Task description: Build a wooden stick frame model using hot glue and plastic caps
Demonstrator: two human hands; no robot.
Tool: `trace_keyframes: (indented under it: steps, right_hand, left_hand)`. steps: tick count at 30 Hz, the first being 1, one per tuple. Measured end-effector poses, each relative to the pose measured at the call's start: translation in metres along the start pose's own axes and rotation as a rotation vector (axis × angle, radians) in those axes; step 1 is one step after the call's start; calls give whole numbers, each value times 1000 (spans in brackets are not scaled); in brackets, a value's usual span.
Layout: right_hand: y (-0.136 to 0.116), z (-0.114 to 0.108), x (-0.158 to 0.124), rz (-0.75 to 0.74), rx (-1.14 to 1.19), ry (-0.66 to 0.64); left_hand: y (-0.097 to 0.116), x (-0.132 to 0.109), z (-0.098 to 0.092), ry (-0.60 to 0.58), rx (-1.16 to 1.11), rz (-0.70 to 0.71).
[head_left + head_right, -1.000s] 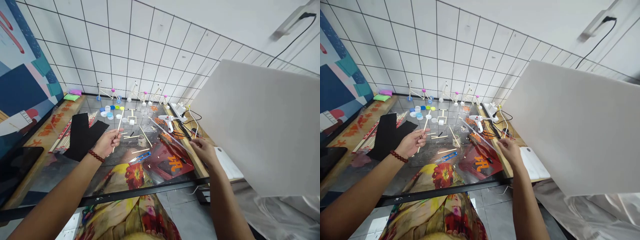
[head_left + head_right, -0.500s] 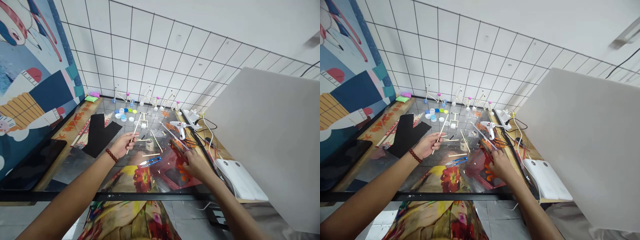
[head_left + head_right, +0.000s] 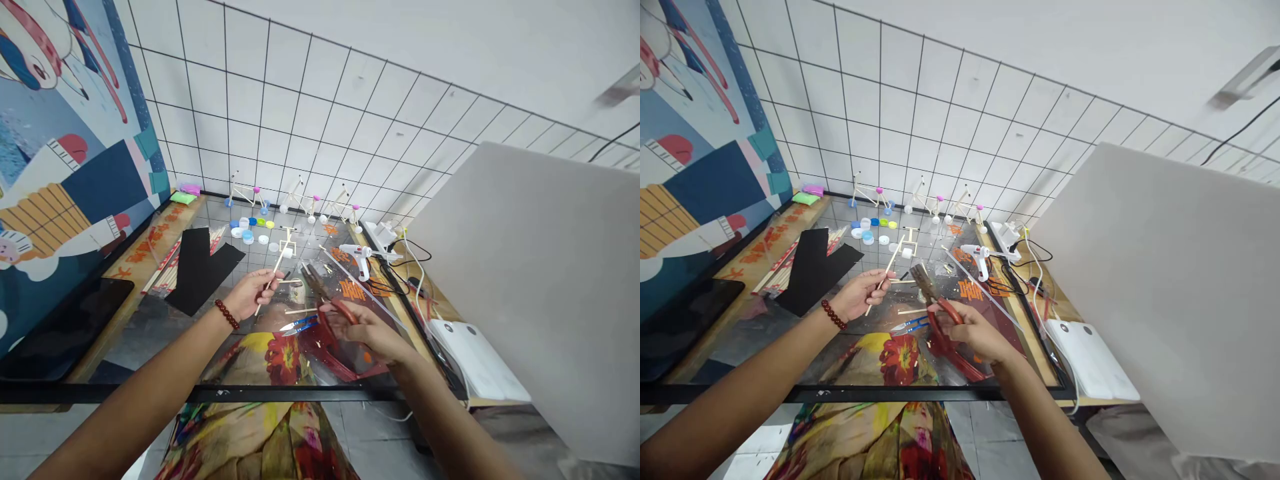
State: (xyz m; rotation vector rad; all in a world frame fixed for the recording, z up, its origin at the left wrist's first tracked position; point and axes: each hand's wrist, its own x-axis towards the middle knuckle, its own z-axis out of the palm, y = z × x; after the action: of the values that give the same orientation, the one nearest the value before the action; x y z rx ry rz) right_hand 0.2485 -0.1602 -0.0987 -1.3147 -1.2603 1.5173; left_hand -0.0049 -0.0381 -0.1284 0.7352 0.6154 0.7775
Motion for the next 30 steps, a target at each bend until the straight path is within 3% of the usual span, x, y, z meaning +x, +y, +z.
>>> trace_keyframes:
  steps: [4, 8, 13, 19, 26, 30]
  right_hand:
    - [-8, 20, 14, 16, 3, -34]
    - [-12, 27, 21, -2, -131, -11]
    - [-11, 29, 24, -190, -446, -81]
    - [-3, 29, 27, -389, -958, 32]
    - [-4, 31, 27, -392, -991, -10]
    - [-3, 31, 25, -330, -955, 50]
  left_hand:
    - [5, -5, 6, -8, 11, -16]
    - [7, -10, 10, -60, 54, -34]
    - [3, -10, 12, -92, 114, -59]
    - [3, -9, 12, -43, 195, -68]
    - [0, -8, 10, -28, 310, -9]
    - [-3, -6, 8, -15, 373, 19]
